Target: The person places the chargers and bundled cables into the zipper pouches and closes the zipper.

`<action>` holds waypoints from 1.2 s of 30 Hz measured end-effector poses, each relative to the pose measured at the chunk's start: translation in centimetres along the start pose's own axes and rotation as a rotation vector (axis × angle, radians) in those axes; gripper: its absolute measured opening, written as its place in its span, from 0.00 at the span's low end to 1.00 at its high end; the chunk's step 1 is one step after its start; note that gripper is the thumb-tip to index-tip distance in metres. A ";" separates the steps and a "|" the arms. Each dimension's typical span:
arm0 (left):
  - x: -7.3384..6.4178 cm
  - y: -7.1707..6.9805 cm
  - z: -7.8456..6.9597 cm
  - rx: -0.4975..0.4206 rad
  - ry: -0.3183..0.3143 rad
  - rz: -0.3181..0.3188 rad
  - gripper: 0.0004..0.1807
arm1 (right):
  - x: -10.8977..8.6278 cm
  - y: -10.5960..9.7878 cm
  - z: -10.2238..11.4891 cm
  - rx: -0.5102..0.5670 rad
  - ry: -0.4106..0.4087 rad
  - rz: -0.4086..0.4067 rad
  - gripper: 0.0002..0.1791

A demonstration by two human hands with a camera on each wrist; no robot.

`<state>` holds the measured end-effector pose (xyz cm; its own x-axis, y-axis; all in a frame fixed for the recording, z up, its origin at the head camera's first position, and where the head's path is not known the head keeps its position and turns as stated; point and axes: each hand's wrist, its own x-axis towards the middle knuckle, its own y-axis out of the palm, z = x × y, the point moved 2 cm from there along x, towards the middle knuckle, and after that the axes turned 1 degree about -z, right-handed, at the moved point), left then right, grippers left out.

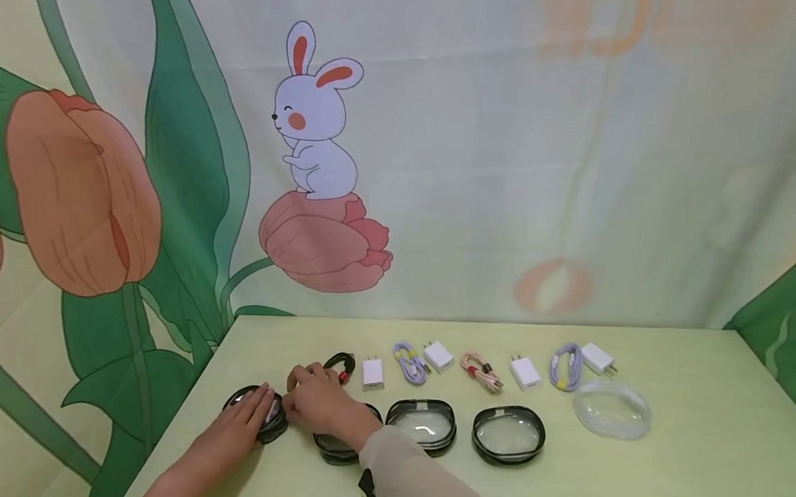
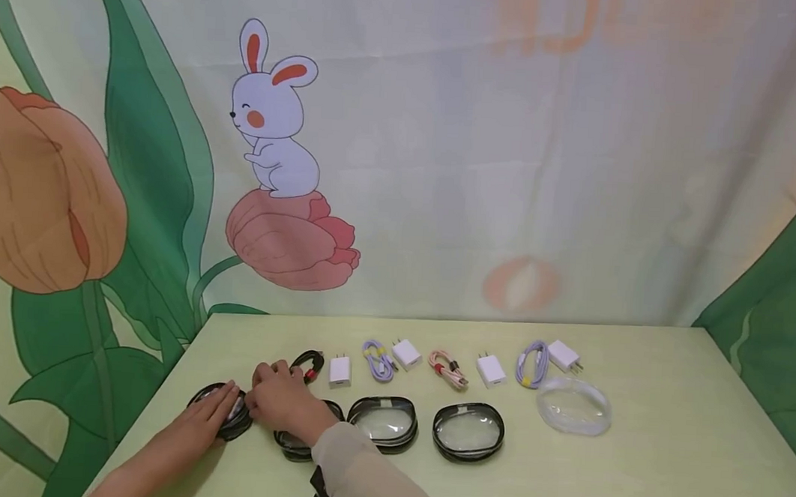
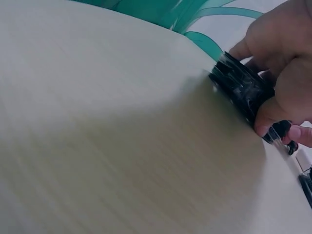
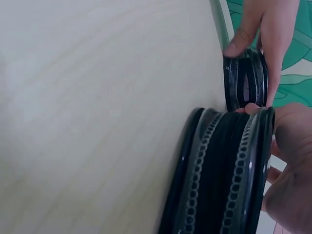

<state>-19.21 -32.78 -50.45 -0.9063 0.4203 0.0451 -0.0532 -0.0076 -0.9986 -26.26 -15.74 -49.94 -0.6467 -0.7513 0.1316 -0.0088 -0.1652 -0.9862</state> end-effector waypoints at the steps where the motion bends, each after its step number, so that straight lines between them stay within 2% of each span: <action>1: 0.1 0.0 -0.2 -0.010 -0.020 0.011 0.35 | -0.1 0.0 0.0 0.011 -0.008 -0.004 0.07; 5: 0.6 0.0 -0.8 0.006 -0.098 0.040 0.32 | -0.2 -0.1 0.0 0.014 -0.012 -0.018 0.06; 9: 1.2 -0.2 -1.3 0.068 -0.160 0.025 0.36 | -0.3 -0.3 0.1 0.002 0.006 -0.021 0.06; 15: 2.0 -0.5 -1.3 0.097 -0.205 0.014 0.39 | -0.4 -0.3 0.3 0.005 0.086 -0.037 0.07; 19: 1.4 -0.8 -0.6 0.062 -0.159 -0.046 0.40 | -0.4 -0.3 0.5 -0.012 0.160 -0.043 0.07; 21: 0.5 -0.7 -0.1 0.042 -0.113 -0.086 0.39 | -0.3 -0.2 1.0 -0.041 0.171 -0.030 0.07; 23: 0.4 -0.6 0.4 0.019 -0.044 -0.116 0.38 | -0.2 -0.3 0.9 -0.058 0.178 -0.011 0.08; 27: 1.3 0.2 0.8 -0.039 0.076 -0.158 0.37 | -0.4 -0.4 0.0 -0.054 0.178 0.034 0.07; 30: 0.6 0.7 1.5 -0.081 0.085 -0.162 0.36 | 0.0 -0.3 0.9 -0.042 0.166 0.058 0.07; 36: 1.2 0.6 1.5 -0.098 0.055 -0.080 0.35 | -0.2 -0.3 0.8 0.003 0.200 0.066 0.06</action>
<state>-20.93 -33.61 -50.98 -0.8762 0.4652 0.1258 -0.0807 0.1158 -0.9900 -25.46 -16.04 -49.61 -0.7844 -0.6187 0.0435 0.0412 -0.1220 -0.9917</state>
